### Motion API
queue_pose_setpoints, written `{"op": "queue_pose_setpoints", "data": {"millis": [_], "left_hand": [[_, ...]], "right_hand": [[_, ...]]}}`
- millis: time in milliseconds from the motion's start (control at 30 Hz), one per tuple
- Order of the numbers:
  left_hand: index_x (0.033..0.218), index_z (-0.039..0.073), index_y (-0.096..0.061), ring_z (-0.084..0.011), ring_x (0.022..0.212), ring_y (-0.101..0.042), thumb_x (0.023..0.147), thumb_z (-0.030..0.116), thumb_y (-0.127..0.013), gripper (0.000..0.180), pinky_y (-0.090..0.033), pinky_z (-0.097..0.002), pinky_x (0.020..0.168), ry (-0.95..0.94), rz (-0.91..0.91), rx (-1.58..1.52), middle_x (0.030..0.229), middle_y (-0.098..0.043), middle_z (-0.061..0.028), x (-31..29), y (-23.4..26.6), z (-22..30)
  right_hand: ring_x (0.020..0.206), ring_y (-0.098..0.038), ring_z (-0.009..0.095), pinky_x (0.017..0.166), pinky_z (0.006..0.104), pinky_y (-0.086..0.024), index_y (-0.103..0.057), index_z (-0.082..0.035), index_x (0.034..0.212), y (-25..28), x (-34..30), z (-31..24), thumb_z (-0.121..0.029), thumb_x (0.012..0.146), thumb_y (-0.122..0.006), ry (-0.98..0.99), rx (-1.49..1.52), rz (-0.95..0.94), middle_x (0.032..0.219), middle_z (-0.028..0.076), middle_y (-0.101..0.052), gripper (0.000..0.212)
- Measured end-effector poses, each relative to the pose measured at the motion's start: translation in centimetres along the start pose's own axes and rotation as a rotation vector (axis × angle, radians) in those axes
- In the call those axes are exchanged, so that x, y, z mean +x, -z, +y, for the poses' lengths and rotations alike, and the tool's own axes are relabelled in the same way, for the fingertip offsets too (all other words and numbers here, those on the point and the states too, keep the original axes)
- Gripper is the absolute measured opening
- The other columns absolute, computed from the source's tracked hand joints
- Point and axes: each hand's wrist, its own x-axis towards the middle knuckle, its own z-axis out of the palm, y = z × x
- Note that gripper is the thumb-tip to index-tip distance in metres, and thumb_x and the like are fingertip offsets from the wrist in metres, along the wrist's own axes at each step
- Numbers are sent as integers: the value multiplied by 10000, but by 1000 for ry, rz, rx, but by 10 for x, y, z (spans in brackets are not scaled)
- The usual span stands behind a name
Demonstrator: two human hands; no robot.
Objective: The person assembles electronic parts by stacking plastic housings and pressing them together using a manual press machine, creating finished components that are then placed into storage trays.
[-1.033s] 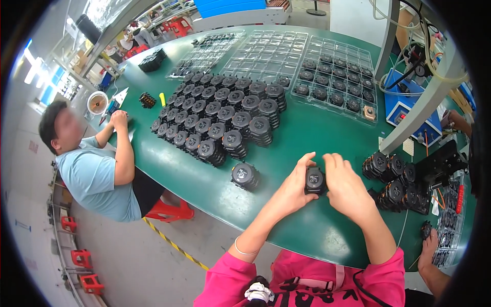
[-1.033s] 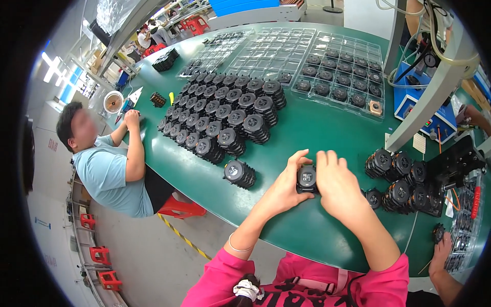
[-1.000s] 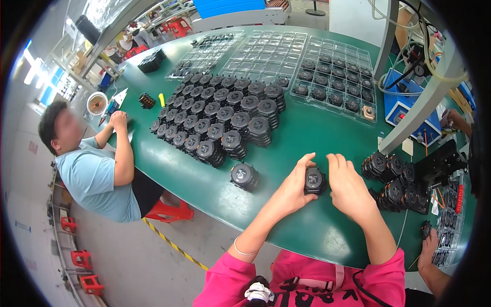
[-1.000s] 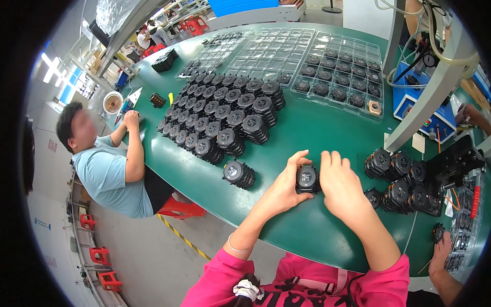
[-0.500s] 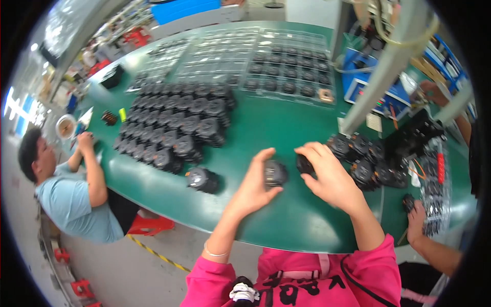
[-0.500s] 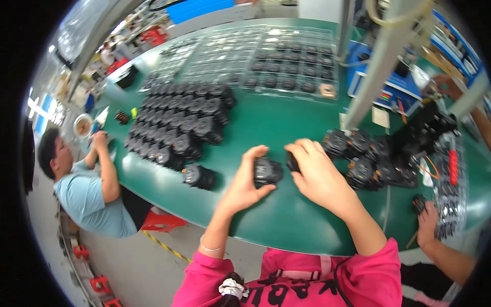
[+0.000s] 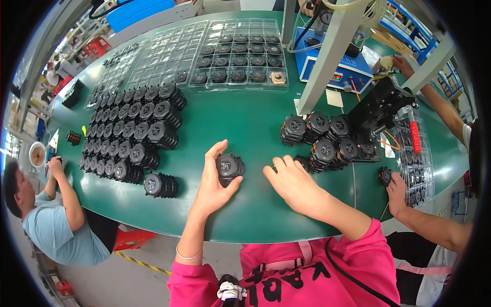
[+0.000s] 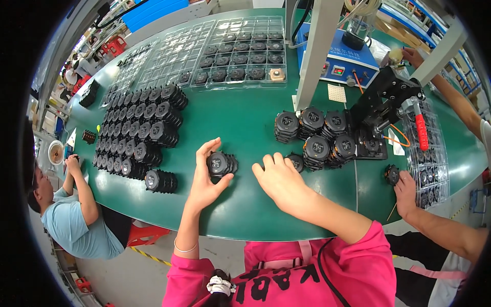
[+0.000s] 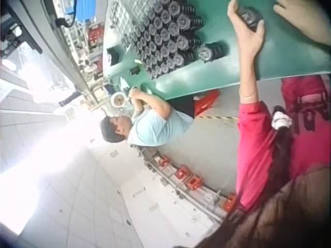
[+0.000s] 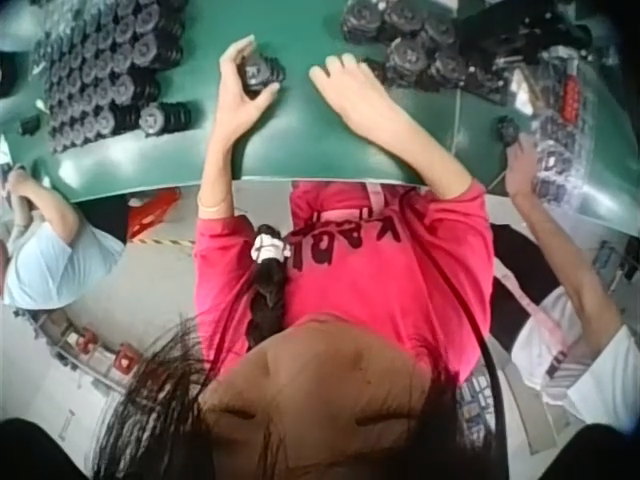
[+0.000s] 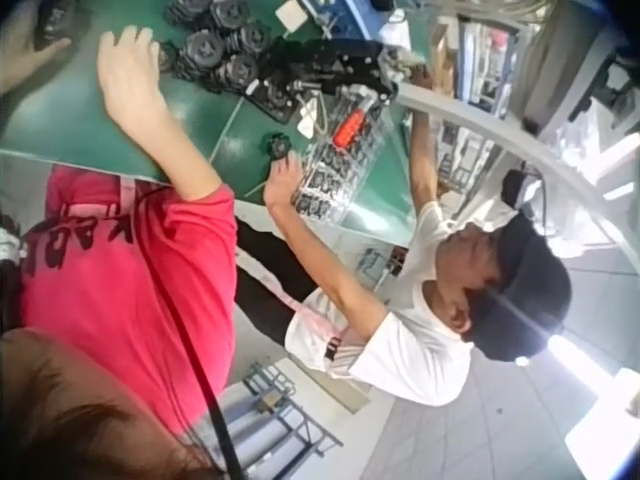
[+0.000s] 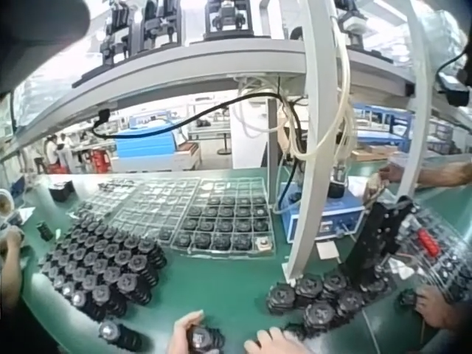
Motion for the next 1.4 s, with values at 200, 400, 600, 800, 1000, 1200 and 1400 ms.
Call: {"op": "queue_pose_setpoints", "data": {"millis": [200,400,600,800,1000,1200,1400], "left_hand": [[1431,59,-158,-334,1359,-352,678,-91,-711,946,-346,-425,1104,35,-37,-117,1457,-283,-188,1,-1,0],[1453,115,61,-357,1361,-326,684,-41,-742,1123,-389,-450,1068,19,32,-148,1501,-189,-198,1,-10,-1],[1455,124,101,-342,1355,-320,675,-12,-769,1176,-379,-447,1075,53,92,-293,1491,-186,-190,0,-14,-7],[1437,103,-95,-302,1308,-388,634,-93,-744,1051,-369,-406,1084,-23,55,-259,1430,-286,-168,0,-12,-5],[1373,33,-211,-289,1255,-407,610,-76,-766,950,-313,-380,1088,-41,79,-78,1342,-357,-154,1,-17,-6],[1389,115,-148,-319,1244,-477,601,-155,-766,1037,-386,-418,1064,-176,56,49,1413,-275,-179,-5,-15,-17],[1324,134,-180,-289,1232,-483,601,-119,-814,994,-364,-400,1067,-203,-50,60,1389,-278,-193,-3,-32,-20]], "right_hand": [[1160,-468,345,972,428,-413,-512,-11,1139,22,22,-5,123,673,-582,232,381,140,1197,145,-514,490],[1208,-444,360,995,420,-423,-500,-1,1180,30,79,-18,119,642,-618,462,450,114,1123,145,-566,564],[1200,-453,404,979,431,-447,-435,25,1249,21,82,-12,120,643,-620,539,569,187,1229,201,-497,640],[1010,-556,346,877,354,-499,-504,165,1080,34,12,-11,2,699,-613,-17,-87,111,1074,267,-542,428],[1179,-446,389,917,422,-434,-538,109,1161,-30,-30,-12,-85,751,-565,-144,-285,143,1252,241,-485,454],[1144,-453,389,963,419,-446,-496,128,1238,-44,-42,-14,-58,738,-577,-160,-105,319,1340,324,-398,539],[1111,-468,375,942,379,-474,-526,180,1174,-43,-70,-13,-32,746,-581,-86,-90,271,1330,344,-419,480]]}}
